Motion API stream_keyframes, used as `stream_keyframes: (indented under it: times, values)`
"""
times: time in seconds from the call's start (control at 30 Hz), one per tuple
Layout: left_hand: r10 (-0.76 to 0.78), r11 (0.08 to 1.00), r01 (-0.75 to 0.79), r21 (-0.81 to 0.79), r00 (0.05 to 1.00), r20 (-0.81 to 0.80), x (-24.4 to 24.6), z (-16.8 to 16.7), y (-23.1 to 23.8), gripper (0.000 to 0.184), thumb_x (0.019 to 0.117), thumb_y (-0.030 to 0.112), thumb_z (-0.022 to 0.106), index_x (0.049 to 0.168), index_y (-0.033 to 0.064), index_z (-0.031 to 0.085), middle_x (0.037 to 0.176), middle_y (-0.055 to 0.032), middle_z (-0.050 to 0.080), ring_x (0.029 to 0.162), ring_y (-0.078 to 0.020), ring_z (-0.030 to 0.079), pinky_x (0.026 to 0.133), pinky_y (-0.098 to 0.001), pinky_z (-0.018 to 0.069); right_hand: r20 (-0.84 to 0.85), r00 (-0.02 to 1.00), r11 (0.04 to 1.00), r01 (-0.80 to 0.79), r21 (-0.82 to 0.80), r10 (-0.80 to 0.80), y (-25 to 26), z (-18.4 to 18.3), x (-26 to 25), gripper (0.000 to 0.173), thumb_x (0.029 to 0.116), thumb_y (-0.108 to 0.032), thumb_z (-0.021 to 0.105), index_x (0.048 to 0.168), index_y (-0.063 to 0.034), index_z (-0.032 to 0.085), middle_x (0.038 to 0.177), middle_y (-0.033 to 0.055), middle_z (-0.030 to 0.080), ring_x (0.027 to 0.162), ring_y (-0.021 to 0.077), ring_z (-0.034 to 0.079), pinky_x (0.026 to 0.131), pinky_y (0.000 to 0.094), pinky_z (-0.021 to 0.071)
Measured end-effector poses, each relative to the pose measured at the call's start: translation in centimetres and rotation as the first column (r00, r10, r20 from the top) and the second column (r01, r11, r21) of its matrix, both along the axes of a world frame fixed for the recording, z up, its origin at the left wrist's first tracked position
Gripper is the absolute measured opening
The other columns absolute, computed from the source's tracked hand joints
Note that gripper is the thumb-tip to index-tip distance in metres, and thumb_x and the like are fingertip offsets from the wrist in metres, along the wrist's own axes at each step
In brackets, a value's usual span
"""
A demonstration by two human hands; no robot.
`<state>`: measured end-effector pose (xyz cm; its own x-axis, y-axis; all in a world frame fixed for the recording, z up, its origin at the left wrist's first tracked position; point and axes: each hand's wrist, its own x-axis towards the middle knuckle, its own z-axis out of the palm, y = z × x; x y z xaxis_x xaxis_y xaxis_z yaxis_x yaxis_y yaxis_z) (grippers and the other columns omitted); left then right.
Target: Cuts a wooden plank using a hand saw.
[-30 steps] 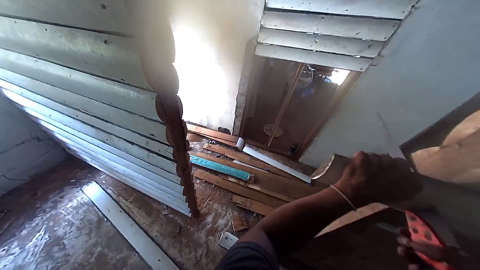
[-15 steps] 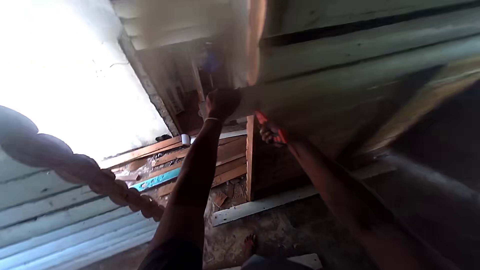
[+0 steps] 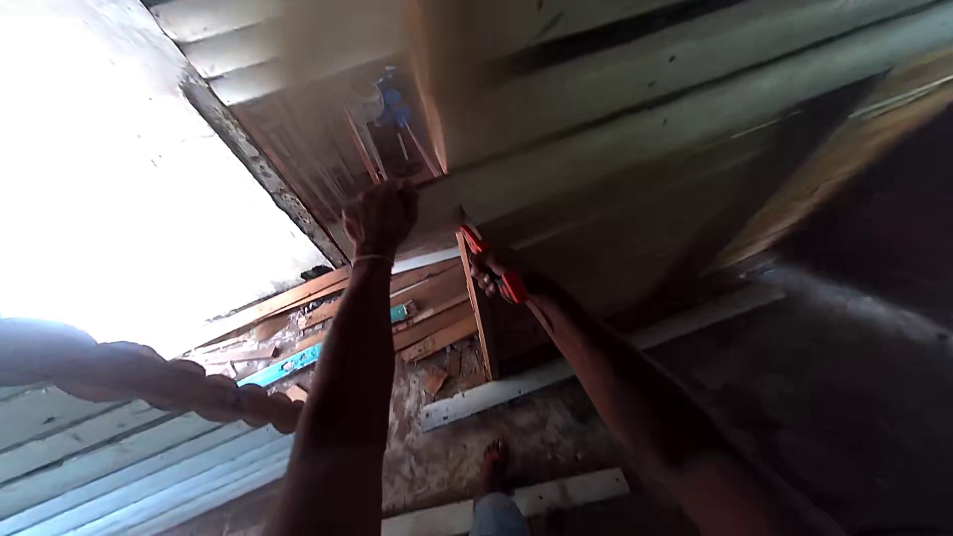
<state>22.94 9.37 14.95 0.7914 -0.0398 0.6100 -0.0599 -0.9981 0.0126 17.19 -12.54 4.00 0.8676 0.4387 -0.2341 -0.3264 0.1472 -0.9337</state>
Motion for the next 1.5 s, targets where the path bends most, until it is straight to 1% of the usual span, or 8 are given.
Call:
stream_keyframes:
  times: [0.3, 0.43, 0.57, 0.7, 0.8, 0.97, 1.23, 1.5]
  values:
    - [0.104, 0.983, -0.116, -0.144, 0.991, -0.085, -0.9, 0.6, -1.5, 0.066, 0.1072, 0.053, 0.024, 0.090, 0.0070, 0.067, 0.093, -0.0190, 0.072, 0.093, -0.0413, 0.070, 0.071, -0.0649, 0.0499, -0.081, 0.997, 0.997, -0.004, 0.078, 0.010, -5.9, -5.8, -18.2, 0.030, 0.0844, -0.015, 0.071, 0.111, -0.0121, 0.058, 0.066, 0.0000, 0.057, 0.046, 0.0103, 0.054, 0.041, 0.0267, 0.0492]
    - [0.018, 0.998, -0.009, -0.066, 0.991, 0.134, 0.6, -0.9, -0.1, 0.062, 0.1063, 0.053, 0.027, 0.071, 0.0116, 0.057, 0.070, -0.0117, 0.064, 0.067, -0.0332, 0.066, 0.052, -0.0534, 0.0474, -0.029, 0.998, 0.998, 0.060, 0.024, -0.060, -6.6, -5.5, -15.6, 0.037, 0.0794, -0.016, 0.076, 0.114, -0.0141, 0.061, 0.071, 0.0008, 0.060, 0.047, 0.0112, 0.054, 0.040, 0.0288, 0.0480]
    - [0.088, 0.995, -0.084, -0.057, 0.994, 0.066, 0.5, -0.2, -0.6, 0.060, 0.1053, 0.047, 0.029, 0.075, 0.0085, 0.063, 0.077, -0.0135, 0.070, 0.077, -0.0351, 0.072, 0.060, -0.0561, 0.0503, 0.058, 0.997, 0.995, 0.040, 0.089, -0.046, -0.4, -1.2, -3.7, 0.011, 0.1031, -0.019, 0.051, 0.099, -0.0114, 0.057, 0.061, -0.0051, 0.051, 0.044, 0.0033, 0.050, 0.039, 0.0180, 0.0455]
    - [0.075, 0.996, -0.075, -0.057, 0.997, -0.003, 0.2, 0.3, -0.8, 0.060, 0.1057, 0.046, 0.025, 0.081, 0.0065, 0.064, 0.085, -0.0175, 0.072, 0.085, -0.0397, 0.072, 0.063, -0.0612, 0.0501, -0.015, 0.997, 0.997, 0.069, -0.043, -0.069, 0.8, 0.9, 0.5, 0.009, 0.0992, -0.016, 0.056, 0.093, -0.0095, 0.055, 0.060, -0.0033, 0.049, 0.043, 0.0038, 0.048, 0.039, 0.0189, 0.0440]
    - [0.083, 0.995, -0.085, -0.057, 0.996, -0.031, -0.7, 0.3, -0.5, 0.059, 0.1071, 0.044, 0.024, 0.083, 0.0067, 0.063, 0.085, -0.0170, 0.071, 0.086, -0.0393, 0.072, 0.064, -0.0600, 0.0503, 0.047, 0.999, 0.997, 0.010, 0.071, -0.013, -2.5, -3.9, -8.3, 0.018, 0.1050, -0.027, 0.052, 0.108, -0.0115, 0.060, 0.068, -0.0023, 0.057, 0.049, 0.0060, 0.055, 0.044, 0.0218, 0.0494]
    - [0.103, 0.992, -0.097, -0.085, 0.993, 0.062, 0.3, -0.4, -1.3, 0.055, 0.1052, 0.040, 0.030, 0.074, 0.0060, 0.061, 0.077, -0.0159, 0.069, 0.078, -0.0372, 0.071, 0.061, -0.0572, 0.0486, -0.079, 0.997, 1.000, -0.004, 0.002, 0.005, -10.9, -5.1, -20.3, 0.042, 0.0747, -0.015, 0.079, 0.114, -0.0167, 0.064, 0.072, 0.0009, 0.060, 0.045, 0.0106, 0.053, 0.037, 0.0286, 0.0477]
    - [0.138, 0.989, -0.146, -0.021, 0.968, -0.210, -1.5, 1.3, -2.0, 0.059, 0.1073, 0.041, 0.022, 0.103, 0.0023, 0.066, 0.108, -0.0248, 0.071, 0.108, -0.0462, 0.068, 0.079, -0.0681, 0.0488, 0.199, 0.979, 0.987, -0.062, 0.151, 0.031, 0.2, -0.4, 0.6, 0.024, 0.1093, -0.019, 0.040, 0.097, -0.0097, 0.059, 0.067, -0.0045, 0.057, 0.048, 0.0016, 0.053, 0.043, 0.0173, 0.0480]
    - [0.180, 0.977, -0.192, -0.088, 0.975, -0.131, -1.1, 0.7, -2.2, 0.058, 0.1064, 0.043, 0.024, 0.090, 0.0068, 0.066, 0.094, -0.0188, 0.073, 0.096, -0.0402, 0.071, 0.073, -0.0635, 0.0500, -0.112, 0.991, 0.994, -0.060, 0.091, 0.070, -9.0, -3.8, -18.6, 0.031, 0.0828, -0.013, 0.068, 0.112, -0.0113, 0.057, 0.068, 0.0011, 0.057, 0.043, 0.0102, 0.053, 0.038, 0.0267, 0.0486]
